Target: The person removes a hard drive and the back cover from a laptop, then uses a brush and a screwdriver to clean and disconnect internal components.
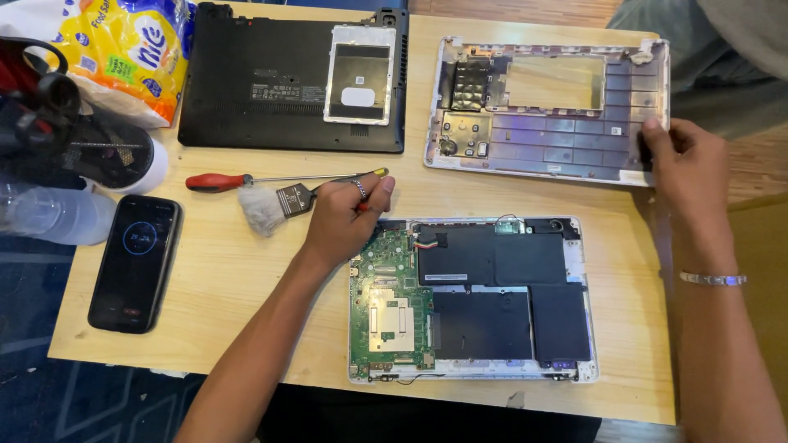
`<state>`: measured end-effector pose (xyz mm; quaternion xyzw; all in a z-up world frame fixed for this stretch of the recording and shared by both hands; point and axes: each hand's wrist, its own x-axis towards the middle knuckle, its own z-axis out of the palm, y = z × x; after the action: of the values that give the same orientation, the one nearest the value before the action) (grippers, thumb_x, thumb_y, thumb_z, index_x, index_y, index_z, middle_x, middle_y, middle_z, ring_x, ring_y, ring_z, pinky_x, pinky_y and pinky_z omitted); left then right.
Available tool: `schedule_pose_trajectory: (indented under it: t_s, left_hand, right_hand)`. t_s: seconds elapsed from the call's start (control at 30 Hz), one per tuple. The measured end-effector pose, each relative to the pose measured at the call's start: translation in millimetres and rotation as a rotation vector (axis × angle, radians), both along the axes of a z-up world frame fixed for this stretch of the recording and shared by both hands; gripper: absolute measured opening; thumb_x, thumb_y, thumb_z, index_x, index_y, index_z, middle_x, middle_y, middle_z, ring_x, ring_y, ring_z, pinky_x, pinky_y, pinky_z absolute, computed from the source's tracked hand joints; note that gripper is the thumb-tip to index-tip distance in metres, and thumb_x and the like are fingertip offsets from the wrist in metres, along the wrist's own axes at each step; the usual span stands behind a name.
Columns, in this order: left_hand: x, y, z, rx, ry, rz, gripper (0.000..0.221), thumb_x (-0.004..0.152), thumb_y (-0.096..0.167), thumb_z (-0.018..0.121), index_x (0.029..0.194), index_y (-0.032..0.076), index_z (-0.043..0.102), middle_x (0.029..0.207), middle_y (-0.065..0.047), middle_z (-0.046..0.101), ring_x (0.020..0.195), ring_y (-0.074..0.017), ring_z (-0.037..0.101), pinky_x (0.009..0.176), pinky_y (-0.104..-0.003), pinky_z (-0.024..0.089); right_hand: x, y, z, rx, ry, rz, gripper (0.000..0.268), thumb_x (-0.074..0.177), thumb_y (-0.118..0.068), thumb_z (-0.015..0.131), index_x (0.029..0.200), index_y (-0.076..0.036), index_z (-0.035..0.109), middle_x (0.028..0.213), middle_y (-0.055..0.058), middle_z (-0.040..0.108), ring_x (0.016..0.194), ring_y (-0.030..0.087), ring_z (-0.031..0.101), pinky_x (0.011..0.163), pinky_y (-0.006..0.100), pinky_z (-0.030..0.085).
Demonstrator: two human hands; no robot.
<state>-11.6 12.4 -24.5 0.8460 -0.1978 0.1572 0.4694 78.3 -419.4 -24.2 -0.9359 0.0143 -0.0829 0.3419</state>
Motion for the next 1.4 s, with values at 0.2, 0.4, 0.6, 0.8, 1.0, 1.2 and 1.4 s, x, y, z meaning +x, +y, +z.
schedule_pose_trajectory:
  t_s: [0.2, 0.4, 0.6, 0.8, 1.0, 1.2, 1.4]
  left_hand:
    - [-0.1, -0.3, -1.0, 0.016, 0.003, 0.006, 0.039, 0.109, 0.021, 0.050, 0.075, 0.005, 0.061, 0.055, 0.000, 0.052, 0.047, -0.0133, 0.047, 0.053, -0.030, 0.041]
    - [0.7, 0.0, -0.1, 0.003, 0.031, -0.011, 0.039, 0.109, 0.021, 0.050, 0.076, 0.004, 0.062, 0.058, -0.001, 0.056, 0.048, -0.0131, 0.049, 0.052, -0.029, 0.040]
    - [1.1, -0.5, -0.5, 0.006, 0.042, -0.010, 0.040, 0.109, 0.022, 0.051, 0.074, 0.005, 0.062, 0.057, 0.000, 0.054, 0.048, -0.0129, 0.047, 0.052, -0.029, 0.039]
    - [0.9, 0.5, -1.1, 0.020, 0.024, -0.017, 0.039, 0.109, 0.020, 0.051, 0.073, 0.006, 0.059, 0.056, 0.000, 0.051, 0.048, -0.0139, 0.046, 0.052, -0.030, 0.038]
    - [1.1, -0.2, -4.6, 0.041, 0.016, -0.013, 0.040, 0.108, 0.019, 0.053, 0.070, 0.006, 0.057, 0.054, 0.000, 0.052, 0.046, -0.0135, 0.046, 0.052, -0.030, 0.039]
    - [1.5, -0.5, -2.9, 0.015, 0.033, -0.031, 0.040, 0.108, 0.020, 0.052, 0.072, 0.005, 0.061, 0.059, -0.001, 0.059, 0.049, -0.0134, 0.051, 0.054, -0.029, 0.041]
    - [1.7, 0.1, 0.4, 0.005, 0.065, -0.024, 0.040, 0.109, 0.022, 0.050, 0.074, 0.005, 0.061, 0.059, 0.001, 0.055, 0.050, -0.0116, 0.046, 0.055, -0.029, 0.041]
  right_hand:
    - [10.8, 26.5, -17.9, -0.170, -0.161, -0.033, 0.031, 0.120, -0.020, 0.073, 0.100, 0.003, 0.076, 0.080, 0.012, 0.067, 0.067, 0.020, 0.046, 0.056, 0.039, 0.033]
    - [25.8, 21.2, -29.1, -0.183, -0.246, 0.005, 0.036, 0.121, -0.025, 0.073, 0.095, 0.000, 0.075, 0.076, 0.008, 0.065, 0.064, 0.018, 0.044, 0.057, 0.038, 0.032]
    - [21.1, 34.5, -28.1, -0.232, -0.370, -0.056, 0.040, 0.122, -0.035, 0.062, 0.114, -0.001, 0.083, 0.096, 0.013, 0.079, 0.078, 0.025, 0.069, 0.063, 0.041, 0.049]
    - [0.9, 40.6, -23.6, 0.096, -0.387, -0.034, 0.040, 0.125, -0.024, 0.051, 0.111, 0.003, 0.077, 0.105, 0.015, 0.077, 0.094, 0.020, 0.068, 0.078, 0.032, 0.052]
    - [-1.0, 39.7, -19.0, 0.081, -0.402, 0.005, 0.036, 0.122, -0.020, 0.048, 0.127, 0.008, 0.071, 0.114, 0.020, 0.074, 0.102, 0.028, 0.067, 0.082, 0.037, 0.054]
    - [-18.9, 51.2, 8.9, -0.010, -0.268, 0.019, 0.039, 0.122, -0.018, 0.056, 0.145, 0.013, 0.058, 0.114, 0.027, 0.073, 0.101, 0.031, 0.067, 0.085, 0.042, 0.056]
    - [-29.9, 43.6, 21.5, -0.103, -0.522, 0.193, 0.015, 0.117, 0.016, 0.061, 0.131, 0.018, 0.067, 0.121, 0.032, 0.071, 0.104, 0.036, 0.066, 0.085, 0.039, 0.057]
